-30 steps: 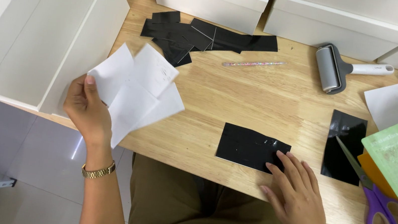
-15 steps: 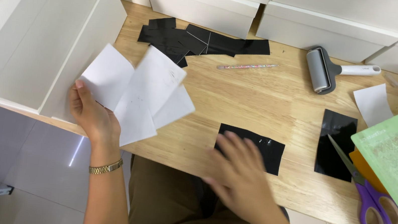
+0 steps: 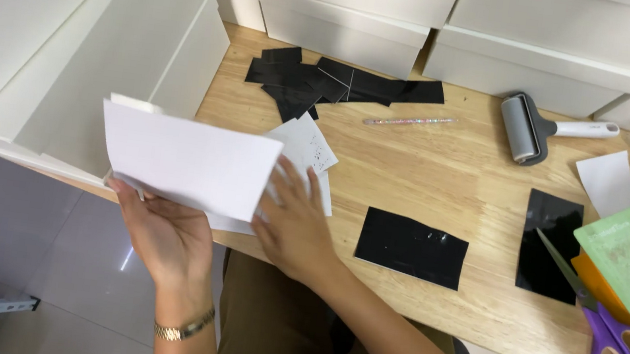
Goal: Peeling black vinyl stickers from a backing sheet and preparing them on a wooden desk
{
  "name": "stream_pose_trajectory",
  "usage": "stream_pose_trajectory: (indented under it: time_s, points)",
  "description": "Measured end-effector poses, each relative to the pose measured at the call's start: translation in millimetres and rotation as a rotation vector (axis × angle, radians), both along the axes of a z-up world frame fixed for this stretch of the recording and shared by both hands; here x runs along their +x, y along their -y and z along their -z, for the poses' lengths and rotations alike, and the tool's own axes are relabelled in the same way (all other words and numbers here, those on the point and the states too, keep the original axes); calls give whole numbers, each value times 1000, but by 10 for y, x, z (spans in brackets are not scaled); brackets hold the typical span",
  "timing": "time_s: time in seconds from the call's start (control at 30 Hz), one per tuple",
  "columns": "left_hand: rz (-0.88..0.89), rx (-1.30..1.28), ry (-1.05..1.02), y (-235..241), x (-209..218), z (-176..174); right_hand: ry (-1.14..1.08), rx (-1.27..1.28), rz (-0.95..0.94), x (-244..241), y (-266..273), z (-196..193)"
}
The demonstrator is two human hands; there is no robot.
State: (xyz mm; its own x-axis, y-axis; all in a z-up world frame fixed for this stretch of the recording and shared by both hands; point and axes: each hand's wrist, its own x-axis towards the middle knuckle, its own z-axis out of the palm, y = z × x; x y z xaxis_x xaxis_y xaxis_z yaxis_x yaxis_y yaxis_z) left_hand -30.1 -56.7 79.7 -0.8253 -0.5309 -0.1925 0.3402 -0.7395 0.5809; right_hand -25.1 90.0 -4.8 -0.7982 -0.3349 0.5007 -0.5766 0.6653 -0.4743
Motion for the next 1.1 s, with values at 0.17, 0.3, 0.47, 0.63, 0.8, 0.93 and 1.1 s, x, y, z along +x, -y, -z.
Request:
stream_pose_trajectory:
  time_s: [0.17, 0.3, 0.47, 0.63, 0.8, 0.93, 1.1]
  points:
    - [243, -61, -326, -205, 248, 267, 866, -1175, -256, 363, -637, -308]
    - [638, 208, -790, -405, 198, 707, 1350, -1347, -356, 749, -851, -399]
    - [769, 312, -608, -710, 448, 194, 1318, -1286, -313, 1237, -721, -219]
    - [882, 293, -845, -801, 226, 555, 1070, -1435, -46, 1409, -641, -38]
    - [960, 193, -922, -893, 343, 548, 571, -1330, 270, 1388, -839, 73]
    - [1261, 41, -835, -999, 544, 1225, 391, -1102, 412, 1325, -998, -189]
    - [1184, -683, -292, -1202, 945, 286, -36, -717, 461, 1241, -1067, -393]
